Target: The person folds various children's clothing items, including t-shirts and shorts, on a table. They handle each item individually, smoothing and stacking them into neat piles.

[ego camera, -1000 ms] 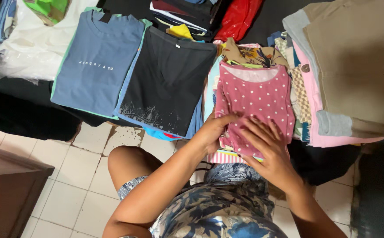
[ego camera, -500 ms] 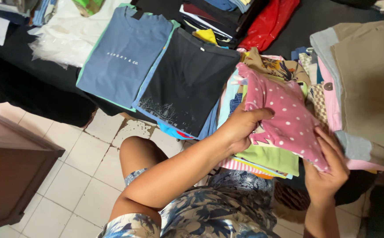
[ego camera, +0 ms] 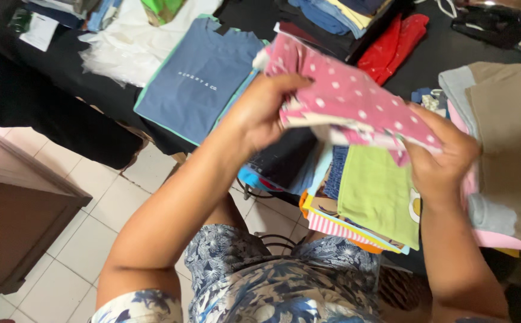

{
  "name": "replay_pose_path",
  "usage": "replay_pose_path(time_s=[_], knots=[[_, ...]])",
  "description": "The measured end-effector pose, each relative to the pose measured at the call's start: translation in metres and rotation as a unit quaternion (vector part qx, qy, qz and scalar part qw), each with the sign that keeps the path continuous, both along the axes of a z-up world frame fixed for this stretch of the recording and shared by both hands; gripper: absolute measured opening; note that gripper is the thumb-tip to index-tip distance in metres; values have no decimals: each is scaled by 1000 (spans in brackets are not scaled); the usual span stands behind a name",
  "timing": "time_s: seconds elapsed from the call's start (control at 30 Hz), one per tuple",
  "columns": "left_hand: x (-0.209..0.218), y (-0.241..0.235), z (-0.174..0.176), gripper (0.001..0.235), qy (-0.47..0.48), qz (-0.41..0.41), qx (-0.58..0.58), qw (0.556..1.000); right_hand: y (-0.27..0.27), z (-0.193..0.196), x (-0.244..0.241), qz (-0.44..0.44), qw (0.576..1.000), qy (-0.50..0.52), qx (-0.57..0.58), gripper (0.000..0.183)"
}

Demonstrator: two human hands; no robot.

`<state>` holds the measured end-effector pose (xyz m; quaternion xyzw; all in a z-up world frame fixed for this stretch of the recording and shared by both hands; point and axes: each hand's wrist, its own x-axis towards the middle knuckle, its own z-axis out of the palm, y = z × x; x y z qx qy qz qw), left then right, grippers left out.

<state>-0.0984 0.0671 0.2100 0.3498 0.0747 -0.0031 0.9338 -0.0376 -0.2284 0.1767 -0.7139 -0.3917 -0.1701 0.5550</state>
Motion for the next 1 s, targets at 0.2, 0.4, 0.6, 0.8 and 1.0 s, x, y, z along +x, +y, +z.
replay_pose_path(time_s=[0.2, 0.4, 0.6, 0.8, 1.0], knots=[[30, 116, -88, 25, 14, -7, 66, 998, 75, -21, -5, 4, 971, -182, -152, 50], [26, 147, -235, 46, 190, 28, 334, 923, 135, -110, -20, 49, 895, -186, -403, 43], [30, 152, -242, 72, 108, 25, 240, 964, 129, -130, -21, 48, 886, -197, -416, 42], [17, 141, -208, 74, 97, 48, 355, 929, 145, -131, -39, 62, 868, -228, -437, 43], [-8, 94, -177, 79, 102, 258, 712, 645, 141, -113, -41, 114, 871, -191, -439, 44]])
